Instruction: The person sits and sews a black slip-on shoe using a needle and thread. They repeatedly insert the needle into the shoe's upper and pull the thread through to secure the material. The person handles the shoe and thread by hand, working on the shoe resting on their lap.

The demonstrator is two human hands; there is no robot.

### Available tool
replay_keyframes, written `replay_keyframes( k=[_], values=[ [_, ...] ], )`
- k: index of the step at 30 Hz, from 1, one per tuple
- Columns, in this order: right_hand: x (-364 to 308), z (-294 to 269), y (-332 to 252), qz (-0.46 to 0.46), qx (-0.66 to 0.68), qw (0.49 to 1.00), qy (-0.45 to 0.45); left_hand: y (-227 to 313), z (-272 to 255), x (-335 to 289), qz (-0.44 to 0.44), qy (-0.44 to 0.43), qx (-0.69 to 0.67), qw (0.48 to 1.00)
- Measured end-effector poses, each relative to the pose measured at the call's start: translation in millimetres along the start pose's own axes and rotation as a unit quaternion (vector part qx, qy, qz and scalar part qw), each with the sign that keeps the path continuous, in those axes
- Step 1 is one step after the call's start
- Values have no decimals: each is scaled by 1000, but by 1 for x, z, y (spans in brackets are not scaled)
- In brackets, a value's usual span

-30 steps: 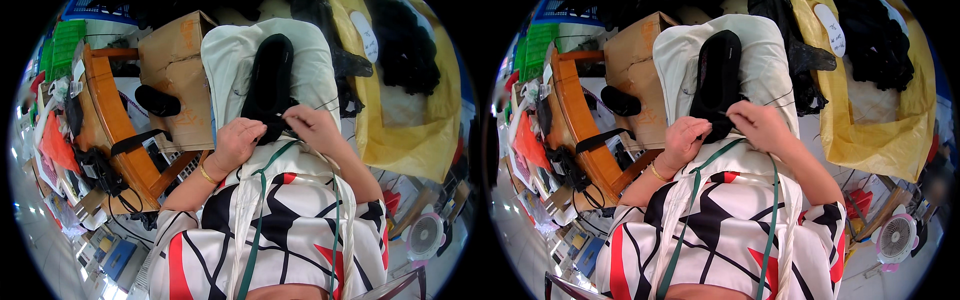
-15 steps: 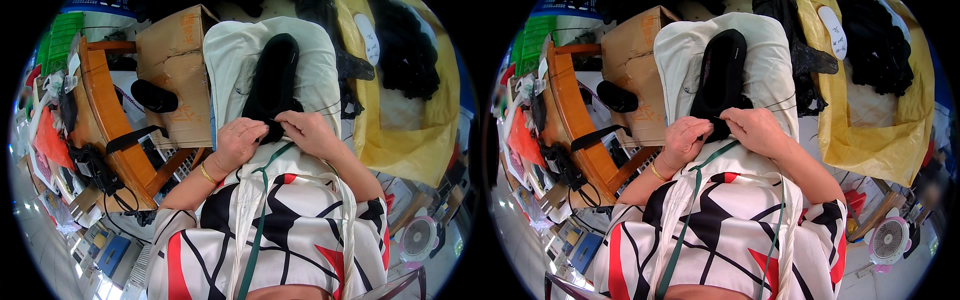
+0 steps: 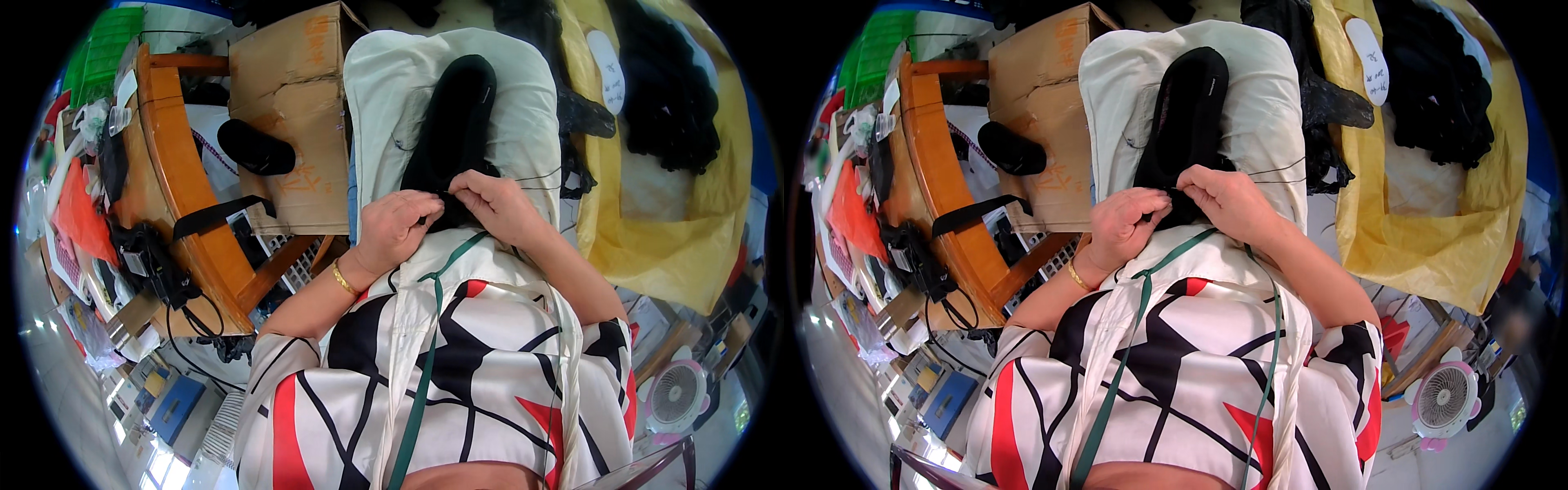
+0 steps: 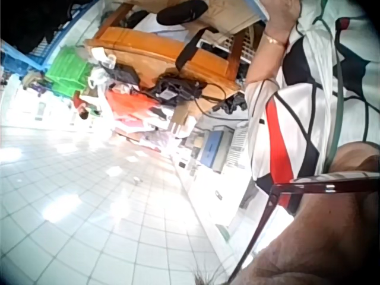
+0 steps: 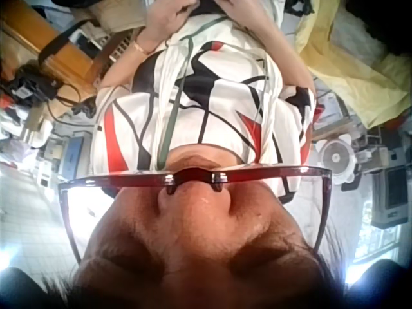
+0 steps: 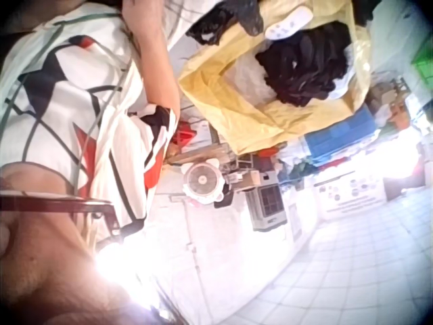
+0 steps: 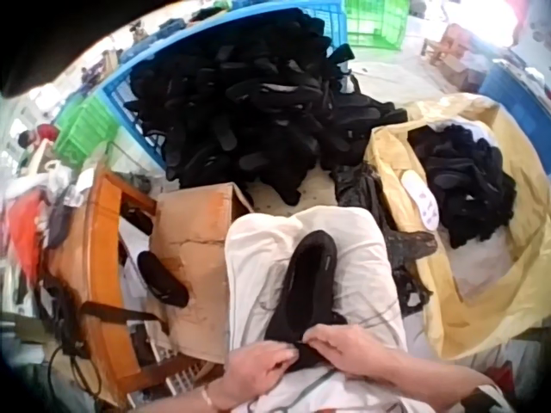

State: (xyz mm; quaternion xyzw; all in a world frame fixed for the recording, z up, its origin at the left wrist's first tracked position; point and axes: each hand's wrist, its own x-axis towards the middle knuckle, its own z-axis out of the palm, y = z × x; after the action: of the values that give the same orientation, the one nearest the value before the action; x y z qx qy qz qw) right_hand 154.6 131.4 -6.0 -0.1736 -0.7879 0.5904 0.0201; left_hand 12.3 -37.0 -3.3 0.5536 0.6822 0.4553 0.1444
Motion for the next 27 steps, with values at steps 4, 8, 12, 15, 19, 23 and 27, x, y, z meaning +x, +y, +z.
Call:
replay_keyframes(
  k=[4,8,12,15,19,23,27],
  values=[
    [9,6,-19,51,-60,997,-12,-1,4,-1,-4,-3,-10,1000],
    [19,9,-21,-3,-142,990,-6,2,0,1,31,-28,54,998],
    [30,-7,-37,-91,-228,969,36,1,1,2,68,-5,106,992],
    [35,-7,-41,-68,-213,974,-18,3,-2,3,110,6,157,981],
    [38,-2,-29,-50,-144,988,-41,2,-4,3,142,20,208,968],
    [48,-4,-23,14,107,992,65,3,-7,7,104,0,161,981],
    [38,-60,-41,175,409,889,108,0,-6,12,31,-27,74,996]
  ],
)
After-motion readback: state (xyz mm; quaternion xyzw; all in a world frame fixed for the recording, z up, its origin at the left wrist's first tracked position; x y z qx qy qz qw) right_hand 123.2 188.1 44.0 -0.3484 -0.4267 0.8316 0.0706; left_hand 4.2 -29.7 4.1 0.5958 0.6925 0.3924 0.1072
